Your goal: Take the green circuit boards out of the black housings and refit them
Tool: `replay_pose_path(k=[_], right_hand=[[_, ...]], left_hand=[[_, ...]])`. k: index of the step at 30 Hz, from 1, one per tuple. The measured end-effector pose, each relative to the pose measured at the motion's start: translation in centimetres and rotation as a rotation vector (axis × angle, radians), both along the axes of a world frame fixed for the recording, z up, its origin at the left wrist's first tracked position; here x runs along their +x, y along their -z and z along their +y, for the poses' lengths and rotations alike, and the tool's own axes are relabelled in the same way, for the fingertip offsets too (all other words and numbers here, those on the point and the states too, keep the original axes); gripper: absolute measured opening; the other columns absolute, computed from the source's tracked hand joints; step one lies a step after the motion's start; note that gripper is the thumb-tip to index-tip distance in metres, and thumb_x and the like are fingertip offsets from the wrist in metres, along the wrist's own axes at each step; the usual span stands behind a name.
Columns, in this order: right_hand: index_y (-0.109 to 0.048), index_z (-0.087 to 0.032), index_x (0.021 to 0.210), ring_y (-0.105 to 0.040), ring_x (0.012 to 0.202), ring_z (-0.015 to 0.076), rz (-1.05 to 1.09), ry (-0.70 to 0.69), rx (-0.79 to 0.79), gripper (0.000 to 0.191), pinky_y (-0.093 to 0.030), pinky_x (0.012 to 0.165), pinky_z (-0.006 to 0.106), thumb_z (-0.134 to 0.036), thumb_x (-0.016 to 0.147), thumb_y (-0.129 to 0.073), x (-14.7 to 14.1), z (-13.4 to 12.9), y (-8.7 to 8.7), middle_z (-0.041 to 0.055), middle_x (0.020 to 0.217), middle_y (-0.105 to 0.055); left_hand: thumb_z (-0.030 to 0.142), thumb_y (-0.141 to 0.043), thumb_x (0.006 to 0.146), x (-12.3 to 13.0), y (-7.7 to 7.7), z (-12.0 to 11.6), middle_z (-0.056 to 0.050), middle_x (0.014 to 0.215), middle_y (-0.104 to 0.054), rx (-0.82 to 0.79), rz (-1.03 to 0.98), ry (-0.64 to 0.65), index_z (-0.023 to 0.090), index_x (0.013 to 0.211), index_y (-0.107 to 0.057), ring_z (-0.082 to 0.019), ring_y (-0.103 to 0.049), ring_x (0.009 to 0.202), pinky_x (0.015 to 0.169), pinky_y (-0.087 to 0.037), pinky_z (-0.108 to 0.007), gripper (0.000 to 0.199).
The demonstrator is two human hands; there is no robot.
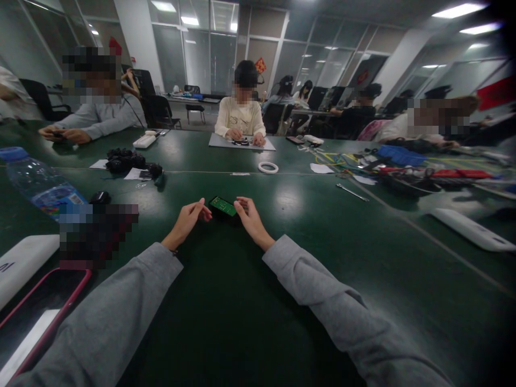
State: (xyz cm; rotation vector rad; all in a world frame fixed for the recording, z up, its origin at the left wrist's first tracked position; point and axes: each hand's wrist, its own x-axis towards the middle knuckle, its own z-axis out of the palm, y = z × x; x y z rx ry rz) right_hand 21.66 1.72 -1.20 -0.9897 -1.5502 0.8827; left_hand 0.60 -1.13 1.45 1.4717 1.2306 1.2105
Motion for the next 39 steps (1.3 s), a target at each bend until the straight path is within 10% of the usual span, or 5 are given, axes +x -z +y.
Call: replay_pose_path(k=[11, 21, 39], right_hand=[[-0.044, -0.019, 0.127, -0.056, 0.109, 0.0228, -0.37, -0.14, 0.14, 0.054, -0.045, 0.095, 0.039, -0.026, 0.079, -0.069, 0.0, -1.6, -1.3, 0.0091, 0.118, -0.056], [-0.047, -0.026, 0.128, -0.047, 0.115, 0.0254, -0.41, -0.246, 0.344, 0.054, -0.038, 0.1, 0.044, -0.012, 0.079, -0.063, -0.2, -2.3, -2.2, 0.0067, 0.124, -0.052], [-0.05, -0.02, 0.121, -0.05, 0.112, 0.0212, -0.21, -0.164, 0.109, 0.033, -0.039, 0.101, 0.04, -0.037, 0.093, -0.05, -0.1, -0.9, -0.8, 0.0084, 0.118, -0.054]], left_hand=[[0.048, -0.051, 0.086, -0.6, 1.6, 1.0, -0.008, 0.111, -0.064, 0.15, 0.06, -0.172, 0.019, 0.113, -0.059, -0.019, -0.06, 0.098, 0.085, -0.047, -0.032, 0.041], [0.049, -0.048, 0.087, -0.4, 1.6, 1.0, -0.01, 0.12, -0.061, 0.089, 0.07, -0.035, 0.017, 0.122, -0.054, -0.021, -0.057, 0.111, 0.098, -0.043, -0.037, 0.047], [0.051, -0.049, 0.086, -0.4, 1.6, 1.1, -0.008, 0.113, -0.063, 0.095, 0.15, -0.024, 0.018, 0.114, -0.059, -0.021, -0.059, 0.104, 0.093, -0.044, -0.036, 0.045]])
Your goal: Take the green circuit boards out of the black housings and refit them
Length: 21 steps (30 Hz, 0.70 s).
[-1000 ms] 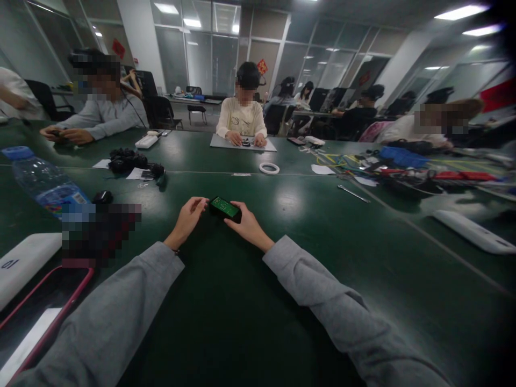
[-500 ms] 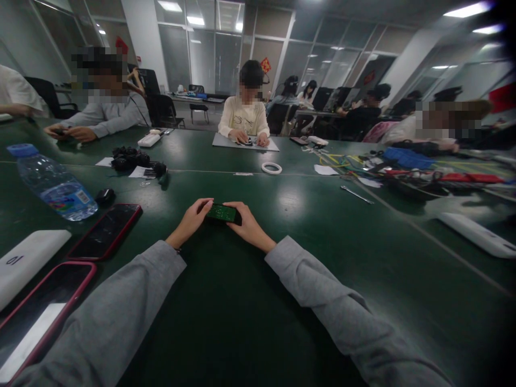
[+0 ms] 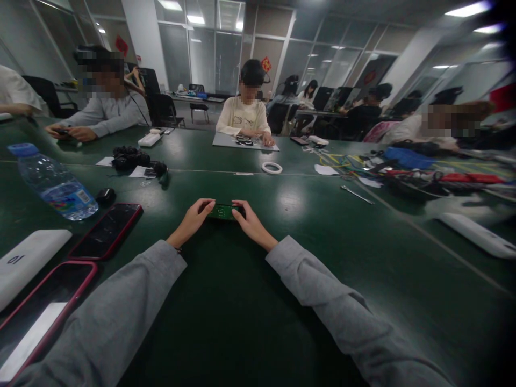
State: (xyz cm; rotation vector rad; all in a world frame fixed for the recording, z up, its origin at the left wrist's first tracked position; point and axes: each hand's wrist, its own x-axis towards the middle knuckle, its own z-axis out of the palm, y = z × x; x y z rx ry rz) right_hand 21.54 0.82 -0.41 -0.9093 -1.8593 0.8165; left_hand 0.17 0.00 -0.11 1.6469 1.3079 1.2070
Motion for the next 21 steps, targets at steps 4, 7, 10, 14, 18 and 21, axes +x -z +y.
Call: replay_pose_path(k=[4, 7, 10, 14, 18, 21], right_hand=[[-0.051, -0.021, 0.118, -0.052, 0.111, 0.0206, 0.025, 0.004, -0.022, 0.031, -0.041, 0.1, 0.039, -0.036, 0.091, -0.053, 0.0, -0.1, -0.2, 0.0071, 0.116, -0.055], [-0.052, -0.02, 0.117, -0.052, 0.111, 0.021, 0.061, 0.027, -0.053, 0.031, -0.042, 0.098, 0.039, -0.036, 0.091, -0.053, 0.1, 0.1, 0.0, 0.0075, 0.116, -0.055], [-0.052, -0.021, 0.117, -0.052, 0.111, 0.0215, 0.089, 0.066, -0.078, 0.031, -0.043, 0.096, 0.039, -0.037, 0.091, -0.053, 0.2, 0.3, 0.4, 0.0073, 0.116, -0.055], [-0.052, -0.021, 0.118, -0.052, 0.11, 0.0212, 0.098, 0.063, -0.064, 0.031, -0.044, 0.096, 0.039, -0.037, 0.091, -0.052, 0.3, 0.6, 0.8, 0.007, 0.116, -0.055], [-0.051, -0.021, 0.119, -0.053, 0.109, 0.0214, 0.095, 0.074, -0.079, 0.034, -0.045, 0.094, 0.039, -0.038, 0.09, -0.053, 0.4, 0.7, 0.9, 0.0073, 0.116, -0.056], [-0.052, -0.021, 0.119, -0.054, 0.107, 0.0212, 0.102, 0.076, -0.077, 0.034, -0.045, 0.093, 0.039, -0.037, 0.089, -0.055, 0.3, 0.7, 0.9, 0.0071, 0.115, -0.056]], left_hand=[[0.051, -0.05, 0.086, 0.0, 0.0, -0.1, -0.009, 0.114, -0.063, -0.007, -0.018, 0.011, 0.018, 0.116, -0.058, -0.021, -0.059, 0.105, 0.092, -0.045, -0.037, 0.045], [0.049, -0.052, 0.085, 0.0, -0.1, -0.3, -0.009, 0.116, -0.062, -0.011, -0.004, 0.024, 0.019, 0.119, -0.057, -0.022, -0.059, 0.104, 0.091, -0.046, -0.038, 0.046], [0.047, -0.055, 0.083, 0.0, -0.3, -0.4, -0.01, 0.118, -0.061, -0.03, 0.011, 0.056, 0.019, 0.122, -0.056, -0.022, -0.06, 0.104, 0.09, -0.048, -0.039, 0.048], [0.046, -0.056, 0.083, 0.0, -0.8, -0.8, -0.01, 0.119, -0.06, -0.037, -0.005, 0.089, 0.02, 0.123, -0.055, -0.022, -0.06, 0.104, 0.089, -0.049, -0.039, 0.047], [0.045, -0.057, 0.083, 0.0, -1.1, -1.0, -0.01, 0.118, -0.06, -0.045, -0.011, 0.104, 0.02, 0.122, -0.054, -0.022, -0.06, 0.103, 0.088, -0.05, -0.038, 0.046], [0.045, -0.057, 0.083, 0.1, -1.2, -1.0, -0.01, 0.118, -0.06, -0.037, -0.018, 0.105, 0.019, 0.121, -0.054, -0.022, -0.06, 0.104, 0.09, -0.049, -0.039, 0.046]])
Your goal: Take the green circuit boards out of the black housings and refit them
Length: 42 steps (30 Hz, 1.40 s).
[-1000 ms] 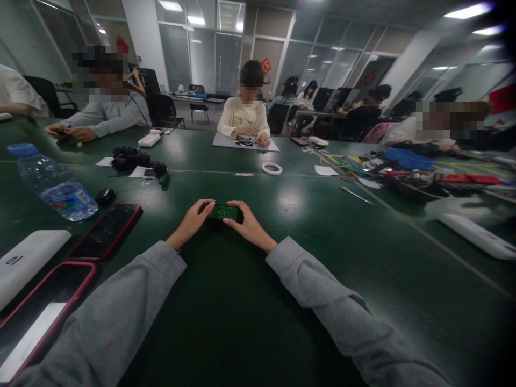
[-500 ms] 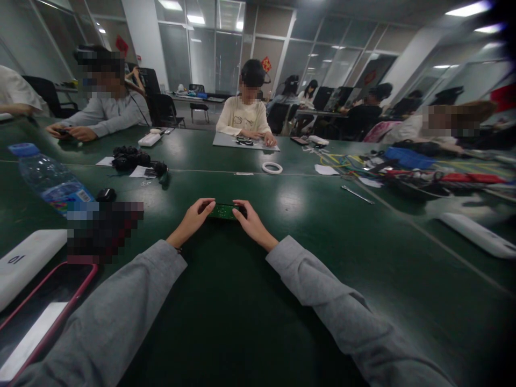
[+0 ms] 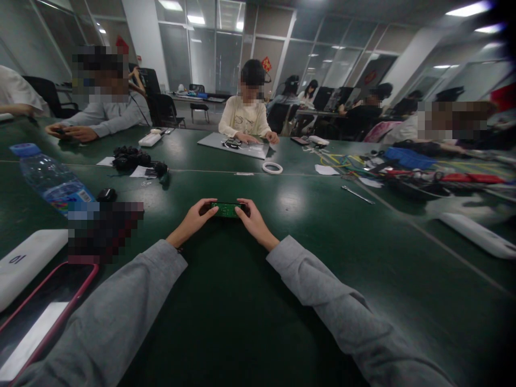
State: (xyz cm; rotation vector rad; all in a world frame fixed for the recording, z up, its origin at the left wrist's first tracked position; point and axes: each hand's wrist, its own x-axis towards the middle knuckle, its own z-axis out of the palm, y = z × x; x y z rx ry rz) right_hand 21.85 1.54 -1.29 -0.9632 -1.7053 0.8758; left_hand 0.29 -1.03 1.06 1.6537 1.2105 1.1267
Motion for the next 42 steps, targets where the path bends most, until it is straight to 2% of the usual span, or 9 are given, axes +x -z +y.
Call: replay_pose_path(k=[12, 19, 34, 42], right_hand=[[-0.057, -0.024, 0.115, -0.054, 0.104, 0.0216, -0.053, -0.031, 0.081, 0.027, -0.046, 0.09, 0.039, -0.035, 0.091, -0.051, 0.1, 0.0, -0.1, 0.0061, 0.11, -0.056], [-0.057, -0.023, 0.111, -0.054, 0.101, 0.0212, -0.054, -0.033, 0.083, 0.023, -0.046, 0.089, 0.038, -0.035, 0.092, -0.051, 0.1, -0.2, -0.5, 0.0057, 0.107, -0.056], [-0.058, -0.02, 0.105, -0.053, 0.1, 0.0205, -0.014, -0.028, 0.105, 0.018, -0.044, 0.09, 0.038, -0.027, 0.088, -0.055, -0.1, -0.3, -0.8, 0.0055, 0.103, -0.056], [-0.057, -0.022, 0.107, -0.053, 0.101, 0.0195, -0.022, -0.059, 0.099, 0.018, -0.046, 0.089, 0.035, -0.026, 0.09, -0.054, 0.2, -0.3, -0.9, 0.0049, 0.107, -0.055]], left_hand=[[0.042, -0.059, 0.082, 0.0, 0.1, 0.2, -0.009, 0.116, -0.062, 0.057, -0.005, 0.015, 0.018, 0.116, -0.057, -0.021, -0.061, 0.102, 0.09, -0.049, -0.037, 0.042], [0.041, -0.058, 0.082, 0.0, 0.2, 0.1, -0.01, 0.117, -0.062, 0.026, -0.048, 0.039, 0.018, 0.119, -0.055, -0.021, -0.06, 0.105, 0.093, -0.047, -0.039, 0.044], [0.04, -0.06, 0.082, -0.1, 0.4, 0.2, -0.01, 0.117, -0.061, 0.088, -0.02, 0.034, 0.018, 0.115, -0.057, -0.022, -0.06, 0.105, 0.093, -0.048, -0.041, 0.04], [0.04, -0.06, 0.082, -0.1, 0.3, 0.2, -0.009, 0.118, -0.061, 0.083, -0.018, 0.036, 0.018, 0.116, -0.057, -0.022, -0.06, 0.106, 0.093, -0.049, -0.042, 0.04]])
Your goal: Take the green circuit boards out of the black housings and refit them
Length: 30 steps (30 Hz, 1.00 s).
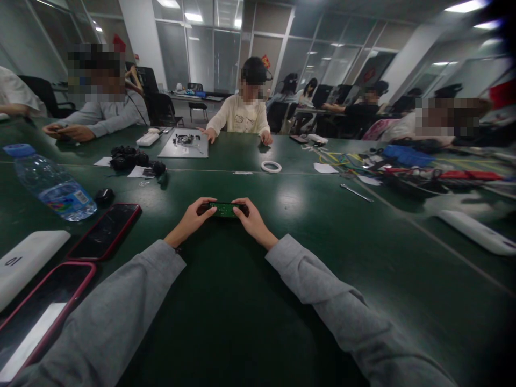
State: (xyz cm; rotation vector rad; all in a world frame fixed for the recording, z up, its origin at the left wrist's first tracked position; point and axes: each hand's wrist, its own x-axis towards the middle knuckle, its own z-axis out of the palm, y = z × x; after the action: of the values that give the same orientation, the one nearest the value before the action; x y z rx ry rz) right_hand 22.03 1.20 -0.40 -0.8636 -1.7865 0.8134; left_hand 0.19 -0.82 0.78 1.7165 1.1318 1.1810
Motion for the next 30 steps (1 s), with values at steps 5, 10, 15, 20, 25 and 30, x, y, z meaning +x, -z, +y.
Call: replay_pose_path(k=[5, 10, 15, 20, 25, 30], right_hand=[[-0.056, -0.021, 0.11, -0.053, 0.101, 0.0201, -0.013, 0.009, -0.019, 0.02, -0.046, 0.089, 0.036, -0.03, 0.092, -0.053, 0.0, 0.3, 0.5, 0.0057, 0.108, -0.055], [-0.055, -0.022, 0.113, -0.053, 0.103, 0.02, -0.017, 0.008, -0.03, 0.023, -0.047, 0.088, 0.036, -0.032, 0.092, -0.052, 0.1, 0.4, 0.8, 0.006, 0.111, -0.054], [-0.055, -0.022, 0.114, -0.053, 0.105, 0.0203, -0.028, 0.021, -0.024, 0.024, -0.046, 0.09, 0.037, -0.032, 0.092, -0.052, 0.2, 0.3, 0.7, 0.0061, 0.112, -0.054], [-0.056, -0.021, 0.115, -0.054, 0.104, 0.0217, -0.046, 0.114, 0.021, 0.026, -0.045, 0.092, 0.039, -0.031, 0.091, -0.053, -0.2, 0.3, 0.7, 0.007, 0.11, -0.057], [-0.056, -0.022, 0.117, -0.054, 0.102, 0.0227, -0.114, 0.17, 0.07, 0.027, -0.044, 0.092, 0.041, -0.03, 0.092, -0.052, -0.2, 0.2, 0.7, 0.0072, 0.109, -0.058], [-0.05, -0.023, 0.127, -0.051, 0.111, 0.0213, -0.118, 0.102, 0.045, 0.034, -0.042, 0.098, 0.04, -0.027, 0.093, -0.047, 0.1, 0.3, 0.7, 0.0072, 0.121, -0.054]], left_hand=[[0.041, -0.06, 0.082, -0.1, -0.2, -0.1, -0.009, 0.12, -0.061, -0.037, 0.015, -0.019, 0.019, 0.118, -0.056, -0.023, -0.06, 0.107, 0.093, -0.049, -0.043, 0.043], [0.042, -0.061, 0.081, 0.2, -0.7, -0.5, -0.011, 0.121, -0.061, -0.085, 0.008, -0.032, 0.018, 0.119, -0.055, -0.024, -0.06, 0.109, 0.093, -0.049, -0.042, 0.045], [0.042, -0.062, 0.08, 0.2, -0.8, -0.6, -0.01, 0.124, -0.059, -0.068, 0.024, -0.037, 0.019, 0.119, -0.056, -0.024, -0.057, 0.112, 0.094, -0.048, -0.043, 0.045], [0.041, -0.064, 0.079, 0.2, -0.6, -0.4, -0.011, 0.122, -0.06, -0.07, 0.012, -0.047, 0.018, 0.118, -0.056, -0.024, -0.058, 0.11, 0.095, -0.047, -0.044, 0.046], [0.04, -0.065, 0.078, 0.0, -0.1, -0.2, -0.011, 0.123, -0.06, -0.049, 0.017, -0.048, 0.018, 0.119, -0.055, -0.023, -0.058, 0.111, 0.097, -0.045, -0.045, 0.047], [0.039, -0.065, 0.078, -0.2, 0.2, 0.0, -0.012, 0.124, -0.059, -0.038, 0.012, -0.044, 0.019, 0.12, -0.055, -0.023, -0.057, 0.113, 0.098, -0.045, -0.045, 0.047]])
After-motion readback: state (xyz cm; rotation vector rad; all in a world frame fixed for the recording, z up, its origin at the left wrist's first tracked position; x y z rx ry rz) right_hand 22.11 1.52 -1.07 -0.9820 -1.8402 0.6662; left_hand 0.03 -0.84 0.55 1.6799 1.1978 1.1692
